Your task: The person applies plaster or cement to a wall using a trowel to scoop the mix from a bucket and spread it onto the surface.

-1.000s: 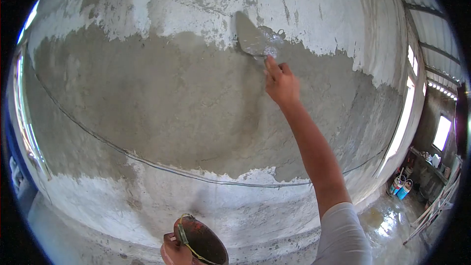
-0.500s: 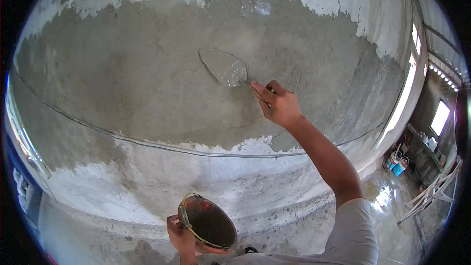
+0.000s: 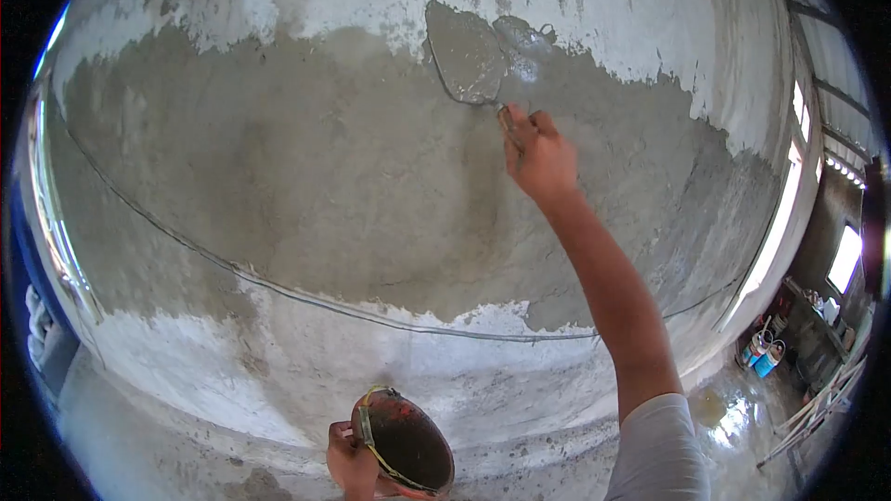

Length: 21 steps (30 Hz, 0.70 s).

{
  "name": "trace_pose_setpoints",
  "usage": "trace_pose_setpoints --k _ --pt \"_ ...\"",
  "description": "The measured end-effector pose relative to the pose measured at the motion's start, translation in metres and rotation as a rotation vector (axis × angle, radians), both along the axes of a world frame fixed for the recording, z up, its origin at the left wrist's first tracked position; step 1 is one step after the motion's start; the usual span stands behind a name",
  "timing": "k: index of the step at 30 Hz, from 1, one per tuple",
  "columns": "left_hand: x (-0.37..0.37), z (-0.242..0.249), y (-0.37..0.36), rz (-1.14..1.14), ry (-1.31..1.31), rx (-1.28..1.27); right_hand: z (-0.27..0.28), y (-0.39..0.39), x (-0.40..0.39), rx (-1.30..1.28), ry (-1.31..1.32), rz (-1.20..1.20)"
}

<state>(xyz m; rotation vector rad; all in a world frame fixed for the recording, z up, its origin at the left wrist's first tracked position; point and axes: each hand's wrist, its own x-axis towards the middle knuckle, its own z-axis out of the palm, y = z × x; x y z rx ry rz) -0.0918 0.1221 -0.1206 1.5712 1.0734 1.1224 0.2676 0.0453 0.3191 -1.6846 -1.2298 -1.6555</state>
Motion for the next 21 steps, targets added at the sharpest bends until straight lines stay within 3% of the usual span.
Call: trace_pose_setpoints --k 2,4,7,9,13,16,18,21 --pt "0.0 0.002 0.001 -0.027 -0.032 -0.055 -0.013 0.009 0.006 -0.04 0.001 -0.034" --pt "-0.001 0.017 -0.005 -0.028 -0.111 -0.105 -0.052 0.001 0.001 -0.333 -0.012 -0.002" --pt "0.0 0.01 -0.004 -0.015 -0.178 -0.02 -0.123 -0.022 -0.013 -0.519 0.038 0.118" --pt "0.003 0.006 -0.006 -0.059 -0.475 0.0 -0.165 -0.046 -0.036 -0.608 0.207 0.238" --pt "-0.006 0.024 -0.009 -0.085 -0.389 -0.079 -0.25 -0.092 -0.06 -0.797 0.52 0.494" --pt "-0.006 0.041 -0.015 -0.032 -0.272 -0.045 -0.296 -0.108 -0.08 -0.991 0.758 0.519" --pt "-0.006 0.046 -0.015 -0.004 -0.16 -0.043 -0.314 -0.105 -0.099 -1.02 0.943 0.407" --pt "-0.009 0.051 -0.014 0.046 -0.185 -0.133 -0.326 -0.116 -0.095 -1.065 0.962 0.404"
